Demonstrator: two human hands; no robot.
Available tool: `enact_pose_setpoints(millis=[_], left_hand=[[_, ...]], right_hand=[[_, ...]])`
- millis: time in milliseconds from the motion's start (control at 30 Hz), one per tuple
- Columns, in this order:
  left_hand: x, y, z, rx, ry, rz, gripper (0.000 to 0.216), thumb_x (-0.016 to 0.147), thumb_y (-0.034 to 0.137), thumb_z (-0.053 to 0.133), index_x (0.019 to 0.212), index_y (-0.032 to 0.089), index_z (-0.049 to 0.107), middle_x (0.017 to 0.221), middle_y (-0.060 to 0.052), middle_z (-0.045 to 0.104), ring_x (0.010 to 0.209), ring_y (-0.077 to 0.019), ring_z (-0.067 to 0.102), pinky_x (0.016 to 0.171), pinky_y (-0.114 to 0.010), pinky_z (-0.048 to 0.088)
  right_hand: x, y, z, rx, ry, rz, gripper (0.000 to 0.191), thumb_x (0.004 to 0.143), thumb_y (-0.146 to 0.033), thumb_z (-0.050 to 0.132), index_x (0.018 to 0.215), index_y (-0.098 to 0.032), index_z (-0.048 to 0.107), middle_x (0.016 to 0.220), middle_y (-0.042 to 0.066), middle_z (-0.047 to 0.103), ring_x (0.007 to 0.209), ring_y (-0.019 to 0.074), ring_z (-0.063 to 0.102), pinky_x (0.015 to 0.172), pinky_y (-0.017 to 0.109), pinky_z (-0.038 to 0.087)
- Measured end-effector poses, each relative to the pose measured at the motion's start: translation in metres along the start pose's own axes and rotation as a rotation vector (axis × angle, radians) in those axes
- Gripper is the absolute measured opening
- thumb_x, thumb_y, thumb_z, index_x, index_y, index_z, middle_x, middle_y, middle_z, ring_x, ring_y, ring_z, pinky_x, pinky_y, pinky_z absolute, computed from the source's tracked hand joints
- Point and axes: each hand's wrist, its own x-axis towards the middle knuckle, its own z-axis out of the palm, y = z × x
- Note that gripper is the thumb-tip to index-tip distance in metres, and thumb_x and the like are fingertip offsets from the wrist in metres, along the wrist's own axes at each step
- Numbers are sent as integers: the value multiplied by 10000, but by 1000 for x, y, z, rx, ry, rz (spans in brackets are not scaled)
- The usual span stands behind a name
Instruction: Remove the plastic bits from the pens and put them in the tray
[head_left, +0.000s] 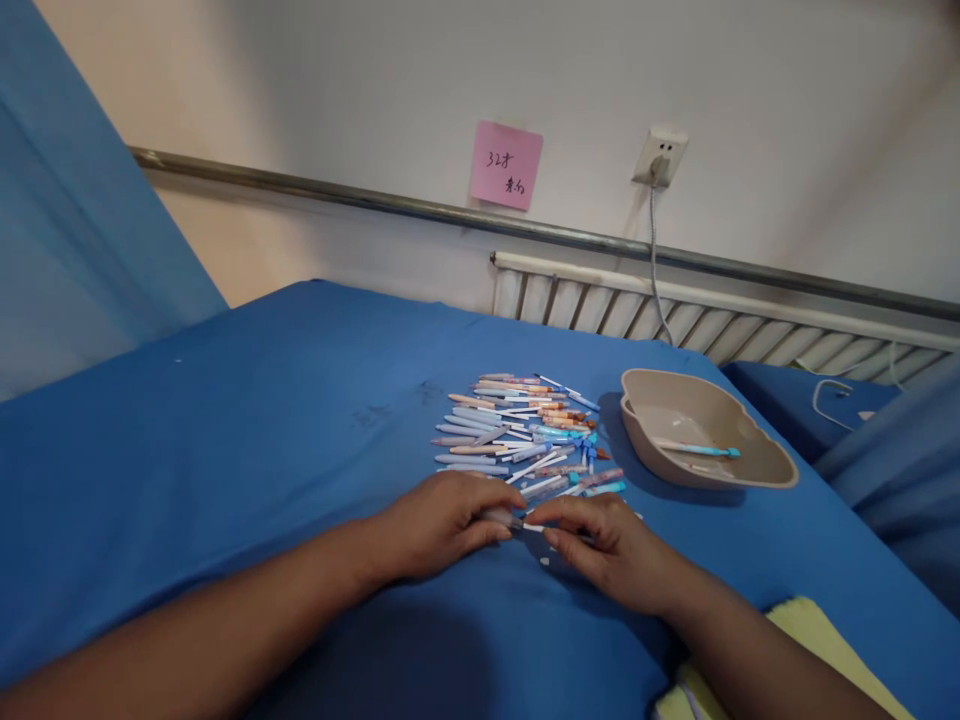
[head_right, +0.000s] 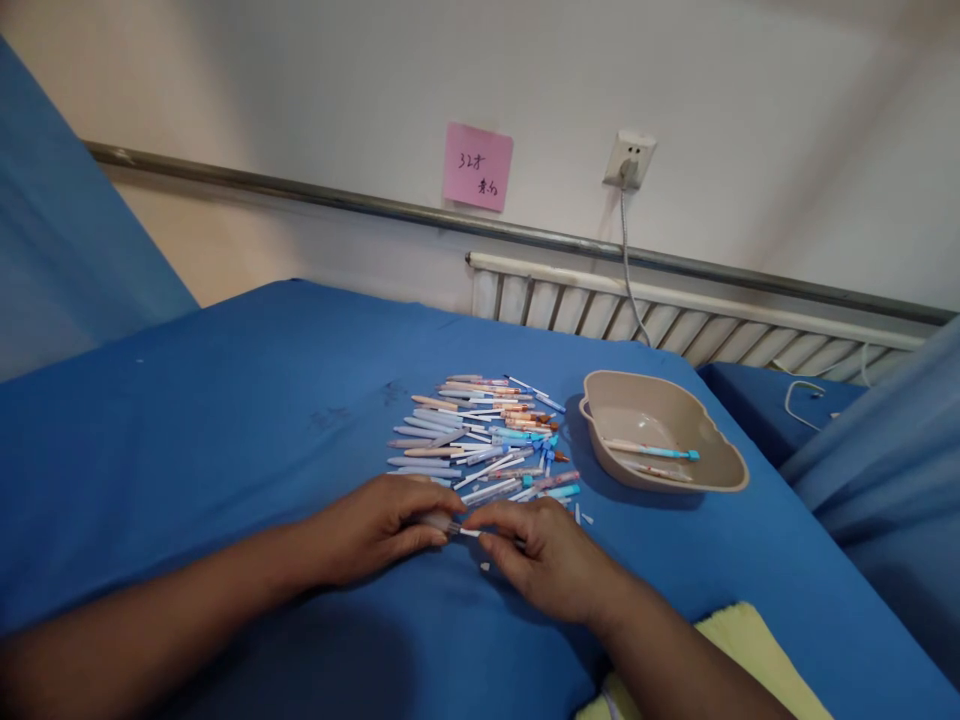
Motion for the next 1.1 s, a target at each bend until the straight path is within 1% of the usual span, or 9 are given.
enact_pose_setpoints(millis=[267,333,400,500,600,700,767,900,1100], left_hand=[[1,12,13,-154,-28,-105,159,836,319,581,918,193,631,722,17,620,654,-126,547,578,-193,371],[4,17,20,-303,-69,-130,182,838,345,573,895,178,618,709,14,616,615,-118,539,560,-197,388],[6,20,28,-478,-110,-195,227,840,392,561,865,170,598,734,2,630,572,-107,535,533,-200,410],[9,22,37,-692,-166,-290,304,836,466,549,840,165,582,753,-10,651,511,-82,517,490,-194,406],[11,17,39,-865,-225,-336,324,831,481,562,882,163,588,734,-11,669,478,-68,503,454,-180,366],[11,10,36,-1066,-232,-378,324,831,463,582,941,158,590,757,-32,687,499,-77,534,466,-186,379],[10,7,32,-1192,-213,-404,319,821,443,608,950,151,593,792,-52,694,537,-86,565,493,-194,399],[9,2,26,-1337,-155,-446,308,820,420,623,950,142,601,853,-80,703,594,-104,607,536,-205,429],[8,-2,26,-1376,-184,-435,308,828,417,614,934,128,605,876,-107,716,626,-133,646,564,-227,461]], right_hand=[[3,-11,14,15,216,45,169,907,-302,485,804,-190,559,636,-31,536,554,95,470,518,210,346],[2,-16,17,24,264,14,169,919,-327,462,883,-195,562,749,0,574,614,110,512,562,227,389],[1,-20,19,61,317,-30,230,932,-374,422,1023,-203,546,986,64,592,821,155,574,680,262,452],[1,-23,19,139,350,-64,381,930,-488,364,1185,-239,497,1305,107,468,1196,238,460,892,355,450],[3,-19,15,291,377,-5,516,920,-598,206,1236,-288,471,1345,93,467,1238,248,452,891,392,474],[5,-8,7,455,451,34,612,919,-588,53,1243,-267,462,1322,116,499,1197,241,502,865,400,494],[4,-1,3,476,523,31,533,946,-542,145,1204,-237,498,1261,126,540,1138,244,539,851,395,495],[0,2,5,255,565,26,285,925,-383,449,1128,-235,585,1125,84,593,1020,218,567,882,369,460],[-3,-5,12,14,461,-83,355,926,-278,462,1278,-271,511,1185,76,584,1100,212,537,945,381,435]])
